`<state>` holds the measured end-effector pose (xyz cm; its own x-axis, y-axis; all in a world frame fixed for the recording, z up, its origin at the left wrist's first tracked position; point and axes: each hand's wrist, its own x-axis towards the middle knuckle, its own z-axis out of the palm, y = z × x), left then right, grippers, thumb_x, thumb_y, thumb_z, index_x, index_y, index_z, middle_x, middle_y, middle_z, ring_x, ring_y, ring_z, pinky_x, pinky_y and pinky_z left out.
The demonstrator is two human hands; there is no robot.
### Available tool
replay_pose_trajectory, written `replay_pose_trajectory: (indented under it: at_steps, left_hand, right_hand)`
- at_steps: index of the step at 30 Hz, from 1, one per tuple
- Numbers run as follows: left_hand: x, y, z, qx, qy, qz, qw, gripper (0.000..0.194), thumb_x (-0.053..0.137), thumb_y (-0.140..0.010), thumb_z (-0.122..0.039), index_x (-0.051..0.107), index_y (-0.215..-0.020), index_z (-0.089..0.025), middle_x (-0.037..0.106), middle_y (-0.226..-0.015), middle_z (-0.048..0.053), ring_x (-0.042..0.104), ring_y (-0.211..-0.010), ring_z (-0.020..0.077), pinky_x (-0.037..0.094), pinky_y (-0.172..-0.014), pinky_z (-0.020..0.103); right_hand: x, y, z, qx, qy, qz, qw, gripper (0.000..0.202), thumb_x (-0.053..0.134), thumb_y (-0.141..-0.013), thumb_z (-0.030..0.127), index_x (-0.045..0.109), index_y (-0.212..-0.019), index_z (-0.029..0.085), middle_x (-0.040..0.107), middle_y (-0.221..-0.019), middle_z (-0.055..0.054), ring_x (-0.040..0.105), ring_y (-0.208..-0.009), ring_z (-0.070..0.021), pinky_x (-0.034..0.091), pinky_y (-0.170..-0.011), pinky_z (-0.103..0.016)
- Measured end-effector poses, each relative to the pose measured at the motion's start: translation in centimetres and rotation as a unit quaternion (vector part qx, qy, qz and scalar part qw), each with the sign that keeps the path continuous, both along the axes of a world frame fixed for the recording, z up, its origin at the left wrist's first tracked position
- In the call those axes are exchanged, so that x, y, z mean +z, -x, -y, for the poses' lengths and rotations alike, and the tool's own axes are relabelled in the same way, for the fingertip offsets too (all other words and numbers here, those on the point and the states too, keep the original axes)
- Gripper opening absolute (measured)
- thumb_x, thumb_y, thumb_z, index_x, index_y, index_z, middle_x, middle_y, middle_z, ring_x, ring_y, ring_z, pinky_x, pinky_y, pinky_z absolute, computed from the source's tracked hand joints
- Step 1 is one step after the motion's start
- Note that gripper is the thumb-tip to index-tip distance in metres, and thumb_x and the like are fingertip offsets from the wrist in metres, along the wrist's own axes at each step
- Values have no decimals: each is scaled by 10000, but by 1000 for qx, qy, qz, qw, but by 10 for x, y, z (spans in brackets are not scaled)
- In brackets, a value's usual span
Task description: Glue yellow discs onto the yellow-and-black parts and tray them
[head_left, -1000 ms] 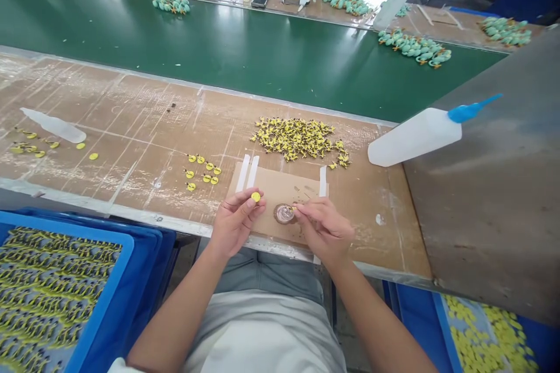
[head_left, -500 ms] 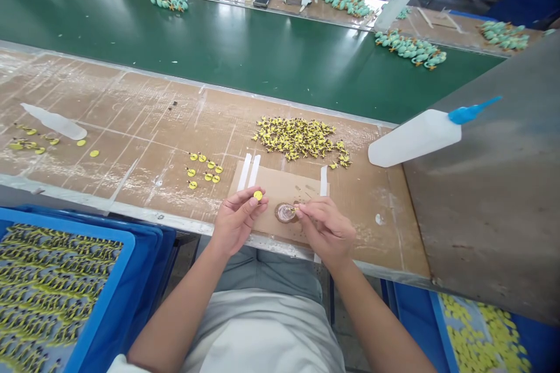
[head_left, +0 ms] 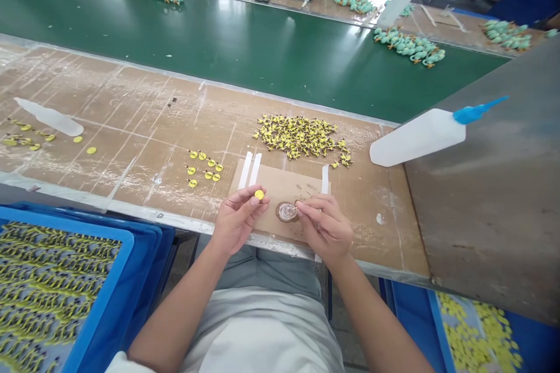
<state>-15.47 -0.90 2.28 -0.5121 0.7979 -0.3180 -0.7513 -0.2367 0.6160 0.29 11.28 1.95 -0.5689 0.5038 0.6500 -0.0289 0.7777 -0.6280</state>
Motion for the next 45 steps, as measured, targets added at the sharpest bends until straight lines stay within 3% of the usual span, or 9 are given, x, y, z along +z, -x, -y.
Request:
replay_pose_trajectory:
  at_steps: [9,14,18,21,25,30,45]
  left_hand:
    - [0,0,1,2,-4,-1,1000,243,783,-729,-162,757,-971,-169,754,-984,44,717,-838,114,567,-793,160]
    - [2,0,5,6,19,6,1000,300,819,-676,-150,757,-968,-170,750,-1021,64,721,-831,122,568,-783,166]
    - [6,-8,10,2,14,12,1000,258,808,-700,-181,759,-954,-180,758,-959,51,718,-782,110,573,-737,161]
    - [13,-19,16,-19,-8,10,1000,222,780,-739,-195,758,-960,-190,761,-916,42,719,-766,117,583,-722,179]
    - [26,-30,23,-40,-31,13,999,197,760,-767,-199,759,-964,-202,770,-914,39,724,-784,126,588,-743,199]
    - [36,-34,28,-27,-23,-6,999,214,775,-752,-206,766,-966,-202,775,-953,70,731,-812,147,587,-782,224]
    - [37,-34,31,-26,3,4,1000,226,801,-721,-221,779,-946,-207,773,-978,92,738,-826,166,596,-764,216]
  right_hand:
    - [1,0,1,-8,20,6,1000,344,687,-774,73,714,-1041,287,713,-832,-31,646,-785,-185,548,-731,-395]
    - [9,0,11,-48,159,-69,984,224,698,-783,107,727,-944,261,709,-806,-26,647,-761,-176,556,-719,-387]
    - [25,4,29,-79,285,-124,947,162,722,-781,142,732,-914,234,739,-858,-43,698,-813,-185,593,-757,-370]
    - [41,11,45,-92,326,-139,931,179,741,-770,146,732,-930,224,754,-910,-56,723,-835,-202,616,-794,-381]
    - [57,21,63,-71,323,-130,935,168,730,-778,129,736,-922,214,758,-922,-60,733,-849,-218,628,-809,-391]
    - [59,27,73,-43,316,-129,939,193,714,-784,104,736,-940,216,755,-933,-65,734,-842,-224,646,-753,-375]
    - [54,27,73,-51,238,-116,963,283,718,-756,48,743,-948,255,747,-908,-36,715,-811,-190,624,-726,-339]
